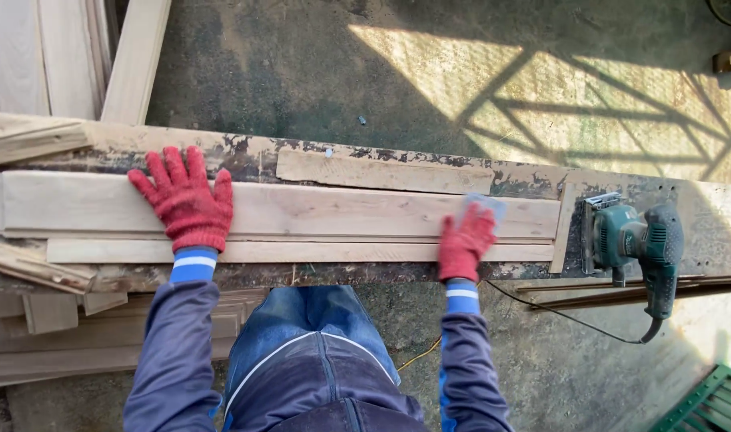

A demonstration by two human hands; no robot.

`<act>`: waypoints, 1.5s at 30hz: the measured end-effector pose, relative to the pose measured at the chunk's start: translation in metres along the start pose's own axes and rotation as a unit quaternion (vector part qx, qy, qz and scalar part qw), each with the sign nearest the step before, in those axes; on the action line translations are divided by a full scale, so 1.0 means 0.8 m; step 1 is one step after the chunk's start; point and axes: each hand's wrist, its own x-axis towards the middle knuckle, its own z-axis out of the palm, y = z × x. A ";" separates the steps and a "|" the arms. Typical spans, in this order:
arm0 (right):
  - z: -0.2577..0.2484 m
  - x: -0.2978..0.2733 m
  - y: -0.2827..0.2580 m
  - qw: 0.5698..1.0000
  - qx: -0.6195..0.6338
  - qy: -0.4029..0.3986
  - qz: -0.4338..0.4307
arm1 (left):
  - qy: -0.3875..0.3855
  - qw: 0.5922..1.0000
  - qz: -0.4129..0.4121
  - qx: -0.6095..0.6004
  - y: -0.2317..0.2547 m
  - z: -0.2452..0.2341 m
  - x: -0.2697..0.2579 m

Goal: Sanding wooden planks using an orbital sander and sandpaper.

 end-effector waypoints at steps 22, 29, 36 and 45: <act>-0.033 -0.121 -0.202 0.920 0.142 0.049 -0.361 | 0.107 0.989 0.100 -0.027 -0.030 0.042 0.007; -0.008 -0.007 0.067 0.983 -0.061 0.021 -0.169 | 0.104 0.989 0.103 -0.015 -0.027 0.036 0.006; -0.013 -0.061 -0.068 0.973 0.048 0.124 -0.190 | 0.108 0.988 0.108 0.003 -0.031 0.045 0.008; -0.026 -0.030 0.059 0.985 0.003 0.045 -0.169 | 0.095 0.989 0.108 -0.019 -0.033 0.047 0.007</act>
